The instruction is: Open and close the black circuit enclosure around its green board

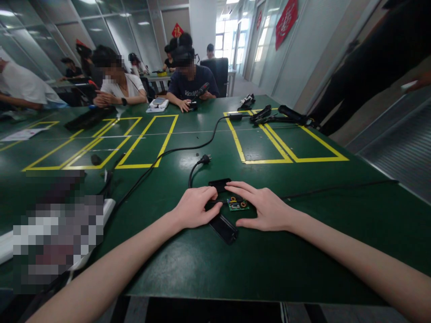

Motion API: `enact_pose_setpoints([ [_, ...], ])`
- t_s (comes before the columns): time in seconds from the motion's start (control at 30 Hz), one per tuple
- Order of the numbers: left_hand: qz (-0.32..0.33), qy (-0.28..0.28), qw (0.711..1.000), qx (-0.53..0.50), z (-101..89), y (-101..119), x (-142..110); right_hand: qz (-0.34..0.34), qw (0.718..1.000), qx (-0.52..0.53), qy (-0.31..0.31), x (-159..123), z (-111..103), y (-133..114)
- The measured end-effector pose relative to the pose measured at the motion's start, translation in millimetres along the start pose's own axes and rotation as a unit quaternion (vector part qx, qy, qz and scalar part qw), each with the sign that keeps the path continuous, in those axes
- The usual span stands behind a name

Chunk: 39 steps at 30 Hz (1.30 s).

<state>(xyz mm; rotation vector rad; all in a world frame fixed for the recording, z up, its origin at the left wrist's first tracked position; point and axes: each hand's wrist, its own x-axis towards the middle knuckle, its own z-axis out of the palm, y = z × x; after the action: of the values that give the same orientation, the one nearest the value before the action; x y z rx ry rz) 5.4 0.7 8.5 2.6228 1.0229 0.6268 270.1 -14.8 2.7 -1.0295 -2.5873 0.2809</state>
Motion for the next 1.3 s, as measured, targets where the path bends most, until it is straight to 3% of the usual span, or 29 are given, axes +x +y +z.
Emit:
enact_pose_setpoints([
  [0.33, -0.009, -0.037, 0.999, 0.026, 0.0, 0.3, 0.8, 0.040, 0.997, 0.002, -0.061, 2.4, 1.4, -20.2],
  [0.57, -0.026, -0.035, 0.999, 0.030, -1.3, 1.4, 1.8, 0.036, 0.998, 0.023, -0.042, 3.2, -1.3, -21.7],
  [0.83, -0.046, -0.029, 0.998, 0.032, -3.9, -2.9, 1.9, 0.034, 0.999, 0.028, 0.021, 2.2, 4.5, -11.7],
  [1.3, -0.056, -0.024, 0.997, 0.036, -6.0, -8.1, 1.6, 0.029, 0.999, 0.022, 0.039, 1.6, 1.5, -3.6],
])
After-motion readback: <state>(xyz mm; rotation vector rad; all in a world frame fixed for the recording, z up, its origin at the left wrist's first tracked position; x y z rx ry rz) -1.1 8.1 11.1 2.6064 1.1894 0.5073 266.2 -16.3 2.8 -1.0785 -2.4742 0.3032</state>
